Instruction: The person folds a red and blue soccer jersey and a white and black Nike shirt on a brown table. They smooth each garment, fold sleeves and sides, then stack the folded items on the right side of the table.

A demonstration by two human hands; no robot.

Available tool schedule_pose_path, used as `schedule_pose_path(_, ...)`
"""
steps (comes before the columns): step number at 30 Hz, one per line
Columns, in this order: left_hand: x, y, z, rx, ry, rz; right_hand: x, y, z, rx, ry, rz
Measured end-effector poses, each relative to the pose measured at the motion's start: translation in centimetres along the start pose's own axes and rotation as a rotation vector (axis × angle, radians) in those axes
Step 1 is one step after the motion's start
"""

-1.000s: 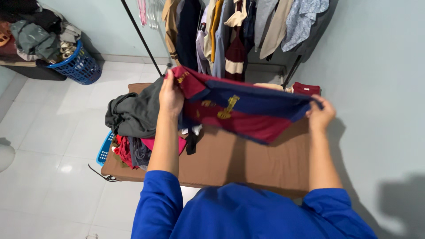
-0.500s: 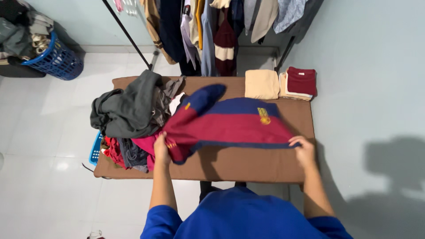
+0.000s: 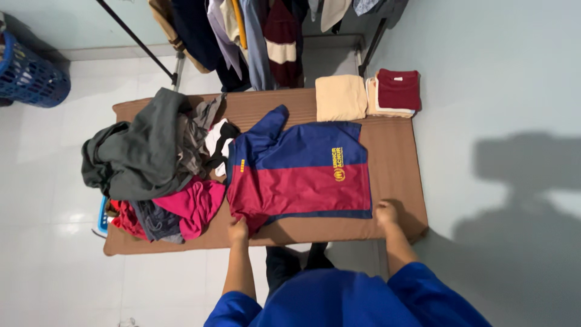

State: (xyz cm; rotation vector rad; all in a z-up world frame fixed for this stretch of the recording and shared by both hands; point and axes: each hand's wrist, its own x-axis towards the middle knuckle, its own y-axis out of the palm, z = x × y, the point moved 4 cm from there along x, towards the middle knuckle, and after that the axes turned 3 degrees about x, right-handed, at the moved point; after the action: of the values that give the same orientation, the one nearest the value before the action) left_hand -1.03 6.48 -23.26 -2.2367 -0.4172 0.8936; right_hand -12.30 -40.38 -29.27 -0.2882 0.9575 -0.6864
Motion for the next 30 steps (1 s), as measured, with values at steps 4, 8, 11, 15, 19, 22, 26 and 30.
schedule_pose_path(4, -0.2, -1.6, -0.7, 0.161, -0.047, -0.052, -0.5, 1.4, -1.2, -0.192, 0.077, 0.038)
schedule_pose_path(8, -0.1, -1.9, -1.2, 0.106, 0.017, -0.082, -1.1, 2.1, -0.8, -0.440, -0.456, -0.271)
schedule_pose_path(11, -0.1, -1.3, -1.4, -0.065, 0.027, -0.027, -1.8, 2.6, -0.7, -0.425, -0.554, -0.355)
schedule_pose_path(15, -0.9, -1.3, -2.4, 0.112, -0.080, 0.076, -2.9, 2.2, 0.6, -0.348, -0.573, -0.368)
schedule_pose_path(19, -1.6, -1.1, -1.9, -0.105, -0.182, 0.104, -3.3, 2.2, 1.3, -0.282, -0.628, -0.249)
schedule_pose_path(22, -1.2, -0.6, -1.9, -0.220, -0.014, 0.061, -2.7, 2.0, 2.5, -0.202, -0.674, -0.233)
schedule_pose_path(26, 1.1, 0.0, -1.5, -0.280, 0.202, -0.058, -3.1, 0.4, 5.0, -0.018, -0.723, -0.420)
schedule_pose_path(30, 4.8, 0.2, -2.5, -0.426, 0.354, -0.078, -2.5, -2.2, 9.6, 0.205, -0.971, -0.310)
